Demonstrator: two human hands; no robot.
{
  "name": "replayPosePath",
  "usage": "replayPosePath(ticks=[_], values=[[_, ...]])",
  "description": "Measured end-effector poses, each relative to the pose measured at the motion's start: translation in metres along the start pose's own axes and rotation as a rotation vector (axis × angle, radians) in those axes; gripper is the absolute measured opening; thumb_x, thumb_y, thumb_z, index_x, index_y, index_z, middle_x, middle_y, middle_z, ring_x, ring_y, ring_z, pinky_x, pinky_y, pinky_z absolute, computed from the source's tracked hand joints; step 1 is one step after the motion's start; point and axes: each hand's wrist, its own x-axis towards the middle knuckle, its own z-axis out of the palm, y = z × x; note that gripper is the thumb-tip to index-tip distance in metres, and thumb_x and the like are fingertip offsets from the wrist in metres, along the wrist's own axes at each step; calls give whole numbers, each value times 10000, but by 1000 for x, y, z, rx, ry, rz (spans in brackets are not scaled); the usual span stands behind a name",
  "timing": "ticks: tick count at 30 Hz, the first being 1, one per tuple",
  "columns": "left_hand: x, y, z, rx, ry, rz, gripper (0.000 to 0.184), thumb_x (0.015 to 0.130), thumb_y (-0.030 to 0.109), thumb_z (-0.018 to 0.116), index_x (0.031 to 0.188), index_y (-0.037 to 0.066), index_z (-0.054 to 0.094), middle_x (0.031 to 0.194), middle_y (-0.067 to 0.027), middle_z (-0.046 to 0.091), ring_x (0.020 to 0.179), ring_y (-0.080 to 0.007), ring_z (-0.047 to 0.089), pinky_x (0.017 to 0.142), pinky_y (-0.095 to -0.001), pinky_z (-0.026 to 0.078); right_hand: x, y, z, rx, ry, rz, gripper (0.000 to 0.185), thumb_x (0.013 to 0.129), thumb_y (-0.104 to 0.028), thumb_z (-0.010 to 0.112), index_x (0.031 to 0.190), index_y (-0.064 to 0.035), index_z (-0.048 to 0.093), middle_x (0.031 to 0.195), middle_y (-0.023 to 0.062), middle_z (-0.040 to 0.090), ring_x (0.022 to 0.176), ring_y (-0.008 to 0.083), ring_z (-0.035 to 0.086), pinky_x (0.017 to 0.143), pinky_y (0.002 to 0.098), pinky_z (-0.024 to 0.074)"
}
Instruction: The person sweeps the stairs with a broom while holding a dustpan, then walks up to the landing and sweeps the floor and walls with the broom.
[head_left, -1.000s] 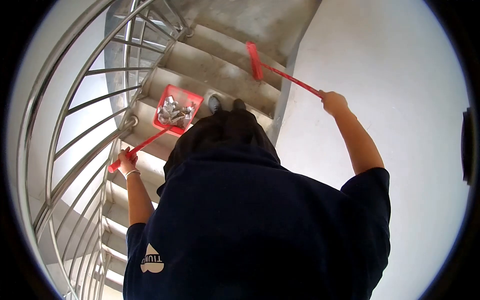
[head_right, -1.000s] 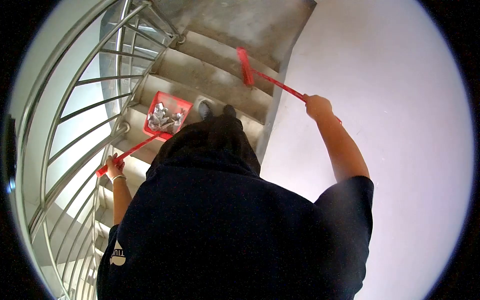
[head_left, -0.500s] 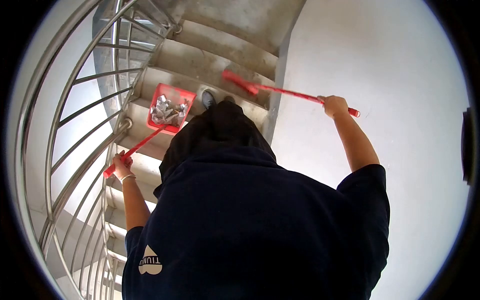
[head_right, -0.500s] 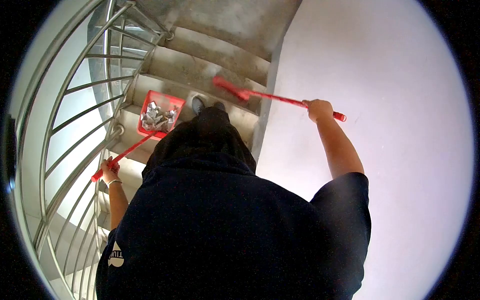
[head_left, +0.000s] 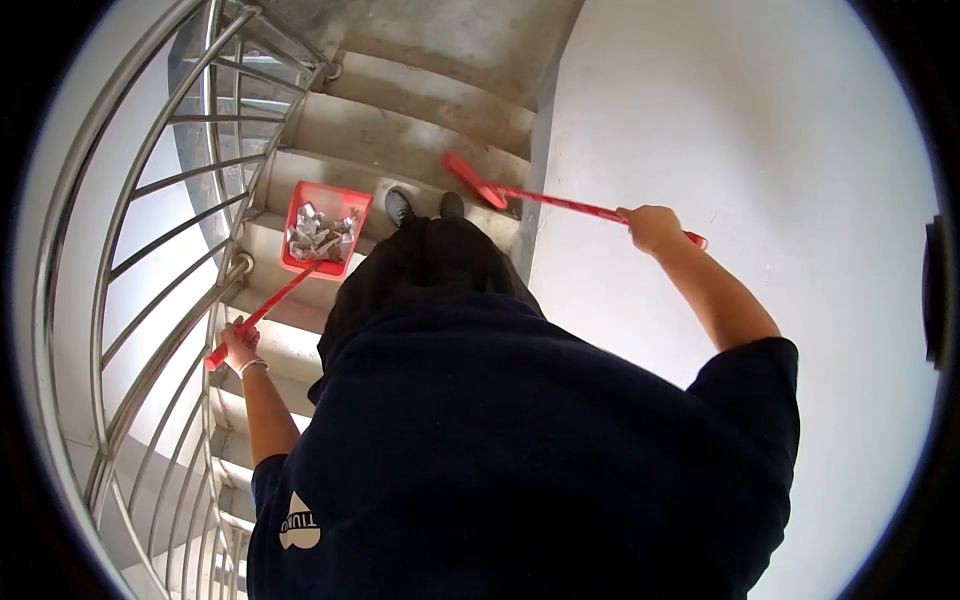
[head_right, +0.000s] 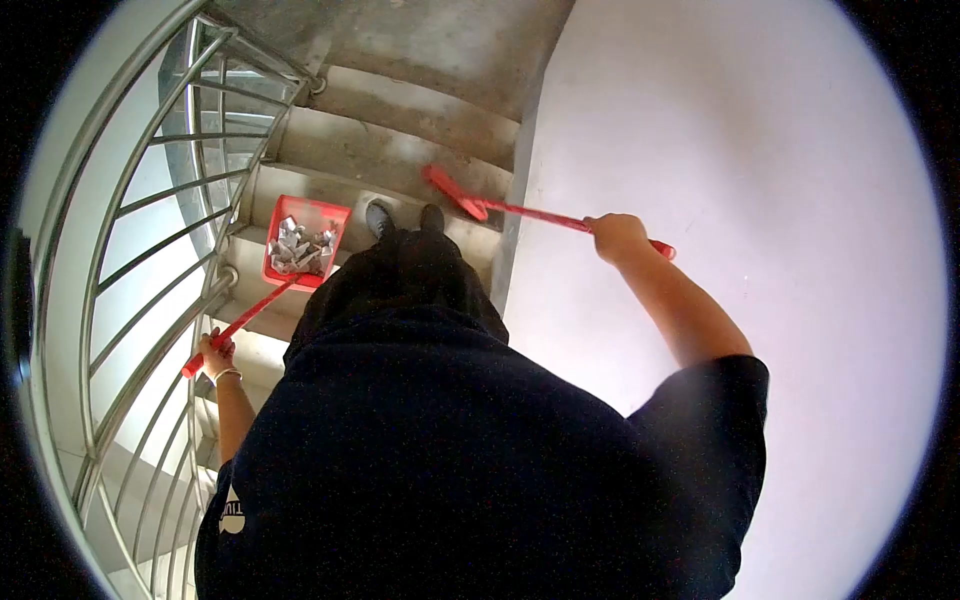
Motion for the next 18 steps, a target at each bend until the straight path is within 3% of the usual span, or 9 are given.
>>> replayPosePath(ticks=[4, 7, 12, 14, 18], values=[[-21, 8, 20, 10, 82, 26, 309, 769, 239, 503, 865, -46, 575, 560, -42, 503, 412, -104, 446, 401, -197, 376, 28, 21, 6, -49, 87, 13, 379, 820, -95, 433, 1152, -255, 523, 928, 39, 630, 862, 219, 617, 676, 347, 501], [-26, 9, 27, 5, 32, 68, 273, 756, 229, 517, 815, -29, 584, 510, -35, 474, 388, -110, 432, 388, -198, 369, 25, 44, -17, 33, 128, 195, 379, 821, -102, 435, 1146, -273, 530, 934, 46, 630, 867, 229, 617, 678, 353, 501], [-28, 13, 23, 29, 133, 33, 285, 783, 239, 509, 851, -27, 588, 601, -48, 525, 454, -117, 474, 429, -211, 394, 28, 54, -18, 91, 231, 194, 405, 842, -117, 414, 1234, -211, 452, 908, 81, 620, 833, 254, 609, 672, 380, 493], [-19, 7, 12, 6, 76, 52, 294, 791, 242, 511, 871, -32, 585, 644, -63, 551, 447, -118, 470, 433, -211, 393, 18, 55, -15, 113, 241, 202, 416, 844, -123, 413, 1253, -199, 430, 898, 86, 618, 827, 259, 606, 668, 384, 490], [-8, -5, 0, -15, 81, 45, 291, 797, 296, 534, 883, 28, 605, 712, -51, 603, 499, -121, 515, 496, -246, 437, -9, 44, -9, 154, 105, 95, 446, 832, -119, 430, 1265, -224, 411, 890, 88, 615, 846, 261, 599, 690, 383, 482]])
